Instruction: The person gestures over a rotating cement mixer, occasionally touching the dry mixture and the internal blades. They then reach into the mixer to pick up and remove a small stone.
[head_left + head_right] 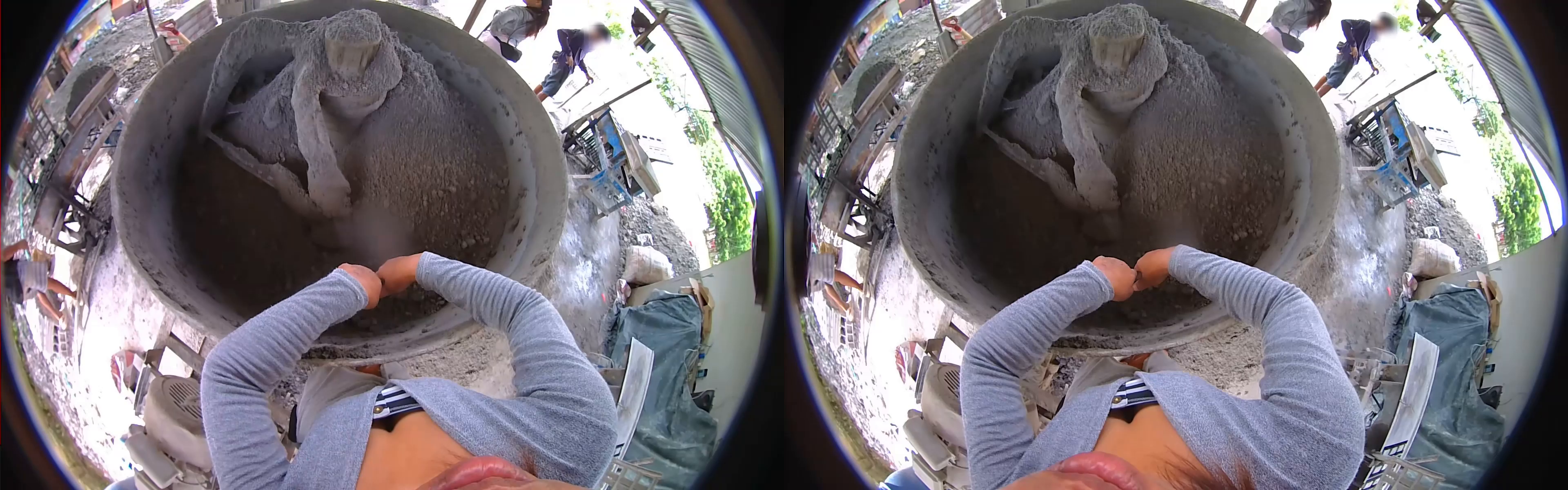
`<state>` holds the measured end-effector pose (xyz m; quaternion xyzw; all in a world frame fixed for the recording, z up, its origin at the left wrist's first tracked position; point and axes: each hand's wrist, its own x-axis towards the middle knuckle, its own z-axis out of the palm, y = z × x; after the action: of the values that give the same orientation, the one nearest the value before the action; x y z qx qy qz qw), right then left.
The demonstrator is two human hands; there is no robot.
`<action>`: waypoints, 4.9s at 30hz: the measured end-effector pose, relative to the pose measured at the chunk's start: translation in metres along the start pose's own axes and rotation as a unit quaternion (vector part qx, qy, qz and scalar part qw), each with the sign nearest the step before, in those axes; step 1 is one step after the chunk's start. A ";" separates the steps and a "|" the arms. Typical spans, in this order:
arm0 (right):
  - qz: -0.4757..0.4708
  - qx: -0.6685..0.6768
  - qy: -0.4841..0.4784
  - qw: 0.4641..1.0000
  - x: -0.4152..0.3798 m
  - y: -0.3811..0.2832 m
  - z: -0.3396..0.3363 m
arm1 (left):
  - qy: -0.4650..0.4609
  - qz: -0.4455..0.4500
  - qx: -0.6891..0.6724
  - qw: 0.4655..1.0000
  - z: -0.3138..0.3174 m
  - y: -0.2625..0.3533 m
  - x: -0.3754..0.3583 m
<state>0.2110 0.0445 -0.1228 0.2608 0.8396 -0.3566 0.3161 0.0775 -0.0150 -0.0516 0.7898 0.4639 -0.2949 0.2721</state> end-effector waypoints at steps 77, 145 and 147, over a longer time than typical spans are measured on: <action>0.045 0.004 0.034 0.998 -0.008 -0.017 -0.007 | -0.020 0.043 -0.018 0.999 -0.016 -0.029 0.002; 0.017 0.008 0.274 0.962 -0.039 0.047 -0.069 | 0.075 -0.155 -0.036 0.984 -0.024 -0.073 0.003; 0.262 -0.072 0.086 0.958 -0.057 0.017 -0.059 | 0.048 -0.198 -0.047 0.978 -0.011 -0.094 0.021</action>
<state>0.2397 0.0877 -0.0577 0.4780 0.7893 -0.1760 0.3429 0.0043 0.0449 -0.0738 0.6819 0.6367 -0.2825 0.2230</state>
